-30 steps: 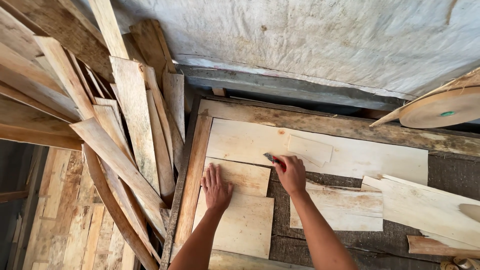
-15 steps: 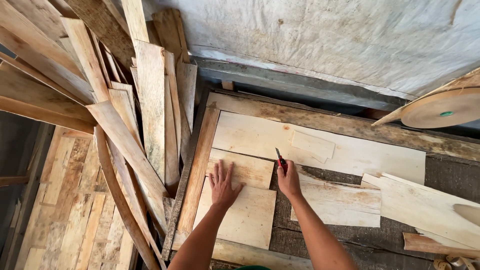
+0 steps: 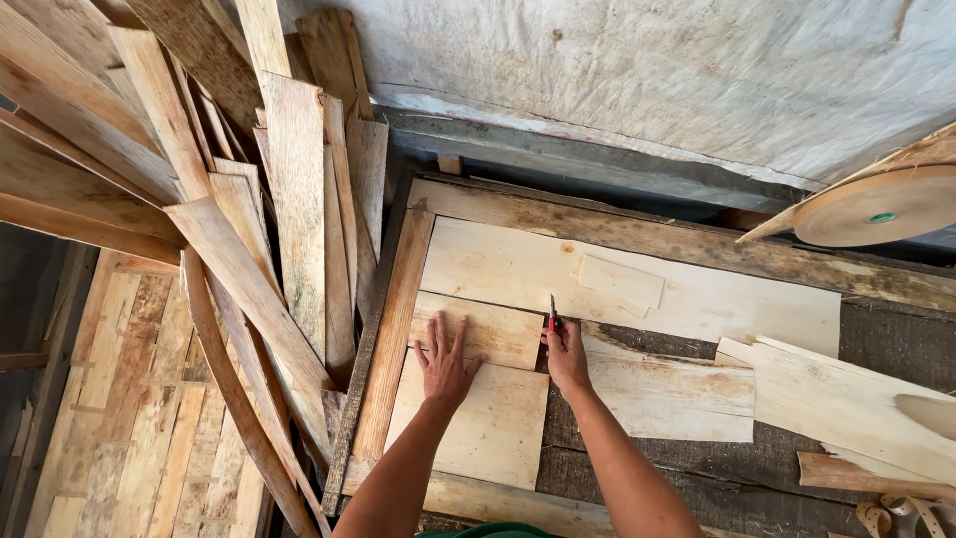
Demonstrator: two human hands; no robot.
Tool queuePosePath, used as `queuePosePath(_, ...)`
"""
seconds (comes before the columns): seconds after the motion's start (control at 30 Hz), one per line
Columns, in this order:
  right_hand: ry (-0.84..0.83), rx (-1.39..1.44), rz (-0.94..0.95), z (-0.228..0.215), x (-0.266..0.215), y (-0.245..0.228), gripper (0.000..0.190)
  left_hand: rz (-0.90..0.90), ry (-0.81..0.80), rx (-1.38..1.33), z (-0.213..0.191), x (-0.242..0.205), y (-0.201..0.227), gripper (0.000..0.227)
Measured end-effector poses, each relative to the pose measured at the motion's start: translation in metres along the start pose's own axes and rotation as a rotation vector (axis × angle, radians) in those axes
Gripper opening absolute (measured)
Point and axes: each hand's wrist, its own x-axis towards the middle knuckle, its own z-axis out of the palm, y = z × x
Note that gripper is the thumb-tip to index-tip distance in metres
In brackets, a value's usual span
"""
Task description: Measure and trim wood veneer sheets using a utility knife on a wooden work surface.
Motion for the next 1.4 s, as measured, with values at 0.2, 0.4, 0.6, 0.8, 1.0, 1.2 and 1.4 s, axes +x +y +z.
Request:
queuePosePath(0.2,0.007,0.024,0.009,0.000,-0.004,-0.012,0.034,-0.011,-0.039,0.011,0.007,0.004,0.002,0.086)
queuePosePath(0.4,0.005,0.022,0.018,-0.002,0.000,-0.007,0.033,-0.018,-0.071,0.014,0.000,0.004,0.004,0.086)
queuePosePath(0.6,-0.002,0.032,0.011,-0.001,-0.001,-0.006,0.034,-0.022,-0.109,0.031,-0.008,0.005,0.006,0.088)
queuePosePath(0.8,-0.046,0.034,-0.077,-0.005,0.008,0.008,0.035,-0.034,-0.140,0.052,-0.015,0.005,0.008,0.088)
queuePosePath(1.0,-0.063,-0.080,-0.068,-0.006,-0.001,-0.005,0.033,-0.036,-0.128,0.051,-0.016,0.005,0.008,0.087)
queuePosePath(1.2,-0.144,-0.145,-0.089,-0.014,-0.005,-0.008,0.033,-0.032,-0.161,0.060,-0.012,0.008,0.004,0.085)
queuePosePath(1.4,-0.074,-0.260,-0.048,-0.020,-0.019,-0.007,0.037,-0.070,-0.151,0.030,-0.016,0.010,0.009,0.085)
